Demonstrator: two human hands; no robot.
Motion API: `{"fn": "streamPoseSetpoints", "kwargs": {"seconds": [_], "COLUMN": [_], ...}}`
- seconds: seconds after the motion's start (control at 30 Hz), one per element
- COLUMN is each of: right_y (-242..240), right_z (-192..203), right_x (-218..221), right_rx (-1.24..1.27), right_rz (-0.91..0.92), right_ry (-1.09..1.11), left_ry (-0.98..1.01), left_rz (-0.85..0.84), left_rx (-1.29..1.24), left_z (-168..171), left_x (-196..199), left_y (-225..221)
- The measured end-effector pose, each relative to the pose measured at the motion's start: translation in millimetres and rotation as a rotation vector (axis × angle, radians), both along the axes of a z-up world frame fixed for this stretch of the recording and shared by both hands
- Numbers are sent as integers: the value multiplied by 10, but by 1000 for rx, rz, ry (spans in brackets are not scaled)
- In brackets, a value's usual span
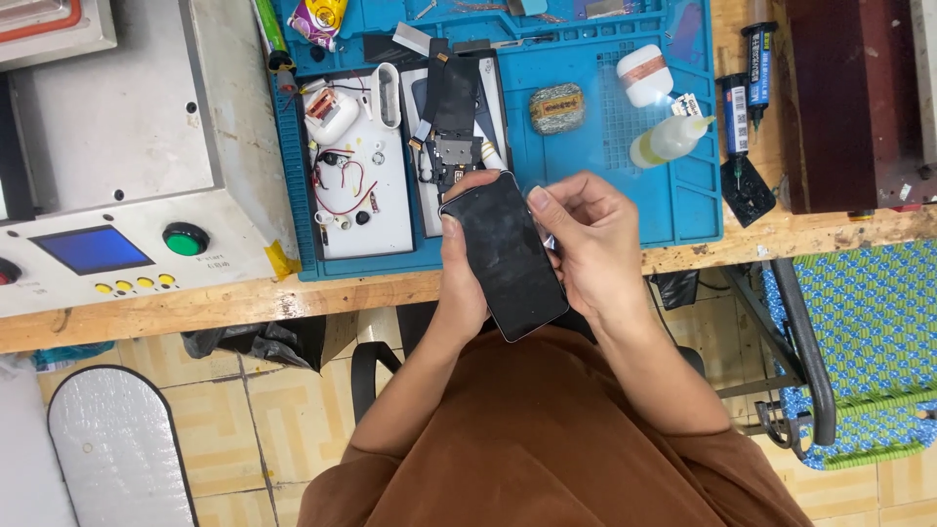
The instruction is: Disassembling a smartphone by applying solvent and peeling off the screen or a protective layer.
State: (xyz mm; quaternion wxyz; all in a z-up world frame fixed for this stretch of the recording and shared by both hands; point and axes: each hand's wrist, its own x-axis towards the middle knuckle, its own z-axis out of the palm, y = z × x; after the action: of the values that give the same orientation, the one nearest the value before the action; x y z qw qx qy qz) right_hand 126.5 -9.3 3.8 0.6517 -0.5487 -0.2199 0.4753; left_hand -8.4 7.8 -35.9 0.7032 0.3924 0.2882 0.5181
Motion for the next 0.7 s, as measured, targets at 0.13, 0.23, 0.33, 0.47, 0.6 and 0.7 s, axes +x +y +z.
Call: {"fn": "streamPoseSetpoints", "kwargs": {"seconds": [0.13,0.23,0.33,0.47,0.6,0.7], "right_y": [-8,-61,-128,-230,-288,-327], "right_z": [144,337,299,195,220,215], "right_x": [-38,-37,39,135,174,187], "right_rx": [2,-56,-66,-59,-41,-24], "right_rz": [20,89,153,177,201,214], "right_ry": [-15,-35,-94,-134,-160,-208], "left_ry": [61,131,171,127,114,117], "left_rz": [29,55,103,99,63,40], "left_rx": [-12,31,66,51,60,59], "left_z": [124,223,206,258,313,351], "left_x": [-30,-48,-97,-48,-66,-50], "left_y": [1,-55,-48,-103,-84,-95]}}
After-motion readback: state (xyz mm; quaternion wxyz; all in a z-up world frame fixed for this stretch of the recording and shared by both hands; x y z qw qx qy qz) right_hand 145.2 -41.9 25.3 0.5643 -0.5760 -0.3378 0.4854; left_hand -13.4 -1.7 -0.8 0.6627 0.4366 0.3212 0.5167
